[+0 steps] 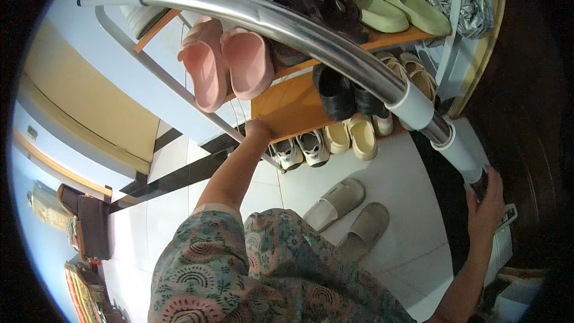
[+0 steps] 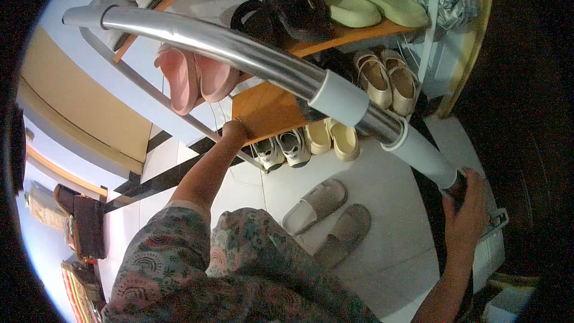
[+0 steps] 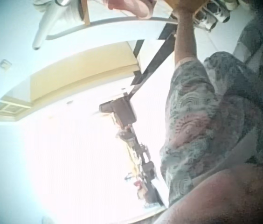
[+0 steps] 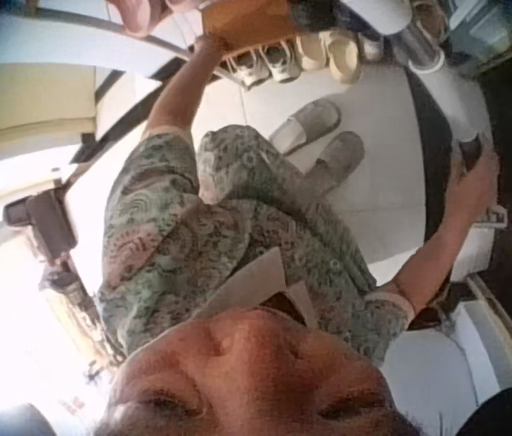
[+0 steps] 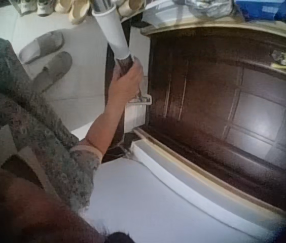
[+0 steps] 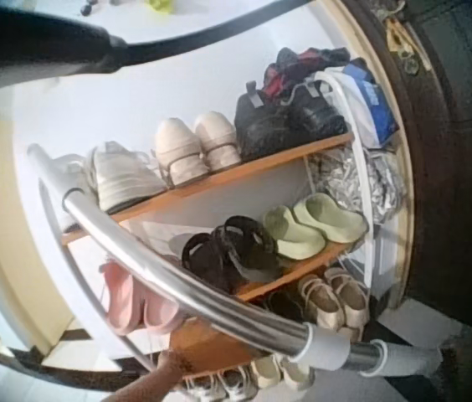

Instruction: The person mops the tiled floor in a living room using a flat mop. They move around furniture, including a sofa and a coffee table, and clean near a shoe rack. The person also picks up a red gift box from the floor and places it on the sofa before continuing to mop.

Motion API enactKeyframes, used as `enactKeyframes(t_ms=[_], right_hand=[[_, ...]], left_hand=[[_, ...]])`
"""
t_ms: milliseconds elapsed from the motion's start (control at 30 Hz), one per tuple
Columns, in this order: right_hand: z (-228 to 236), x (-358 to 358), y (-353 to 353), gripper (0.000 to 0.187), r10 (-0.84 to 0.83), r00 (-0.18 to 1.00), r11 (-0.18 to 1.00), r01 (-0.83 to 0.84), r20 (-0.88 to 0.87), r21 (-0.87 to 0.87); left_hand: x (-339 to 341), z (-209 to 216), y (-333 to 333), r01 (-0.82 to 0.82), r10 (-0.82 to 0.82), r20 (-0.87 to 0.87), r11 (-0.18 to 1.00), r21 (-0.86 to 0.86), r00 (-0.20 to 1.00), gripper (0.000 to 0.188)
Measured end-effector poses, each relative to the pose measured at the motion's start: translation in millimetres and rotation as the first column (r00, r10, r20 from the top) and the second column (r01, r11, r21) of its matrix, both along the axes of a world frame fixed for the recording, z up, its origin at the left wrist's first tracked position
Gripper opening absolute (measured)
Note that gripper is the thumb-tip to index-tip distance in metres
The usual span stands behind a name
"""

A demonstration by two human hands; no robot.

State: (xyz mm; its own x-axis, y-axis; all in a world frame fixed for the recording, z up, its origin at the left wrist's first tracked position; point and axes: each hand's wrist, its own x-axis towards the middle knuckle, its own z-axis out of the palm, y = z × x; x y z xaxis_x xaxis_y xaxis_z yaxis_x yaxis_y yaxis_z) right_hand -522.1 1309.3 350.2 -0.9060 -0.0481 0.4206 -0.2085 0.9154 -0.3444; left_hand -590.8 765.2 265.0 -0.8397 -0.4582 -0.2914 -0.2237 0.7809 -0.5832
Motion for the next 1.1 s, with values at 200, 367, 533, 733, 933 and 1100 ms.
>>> enactKeyframes(t_ms=[200, 367, 533, 733, 933, 1100], right_hand=[[-1, -2, -1, 0.055, 0.025, 1.0, 0.999, -0.025, -0.002, 0.038], [-10, -3, -4, 0.055, 0.054, 0.997, 0.996, -0.049, -0.063, 0.081], [-11, -4, -5, 0.056, 0.046, 0.998, 0.998, -0.048, 0.043, 0.044], [-9, -1, -9, 0.049, 0.007, 0.995, 0.997, -0.014, 0.102, 0.071], [-13, -1, -6, 0.054, -0.012, 0.996, 0.999, 0.007, 0.091, 0.054], [-16, -2, -8, 0.06, -0.027, 0.994, 0.997, 0.019, 0.11, 0.071]], left_hand=[[35, 10, 27, 0.229, -0.223, 0.066, 0.97, -0.088, 0.973, 0.028], [51, -4, 13, 0.235, -0.243, -0.09, 0.968, -0.09, 0.966, 0.021], [65, 13, 13, 0.35, -0.346, -0.266, 0.936, -0.032, 0.9, 0.015], [41, 11, 9, 0.385, 0.468, -0.383, 0.097, 0.918, 0.796, 0.019], [32, 21, 10, 0.301, 0.624, 0.257, -0.645, 0.702, 0.738, 0.028], [23, 8, -16, 0.311, 0.639, 0.178, -0.575, 0.756, 0.749, 0.027]])
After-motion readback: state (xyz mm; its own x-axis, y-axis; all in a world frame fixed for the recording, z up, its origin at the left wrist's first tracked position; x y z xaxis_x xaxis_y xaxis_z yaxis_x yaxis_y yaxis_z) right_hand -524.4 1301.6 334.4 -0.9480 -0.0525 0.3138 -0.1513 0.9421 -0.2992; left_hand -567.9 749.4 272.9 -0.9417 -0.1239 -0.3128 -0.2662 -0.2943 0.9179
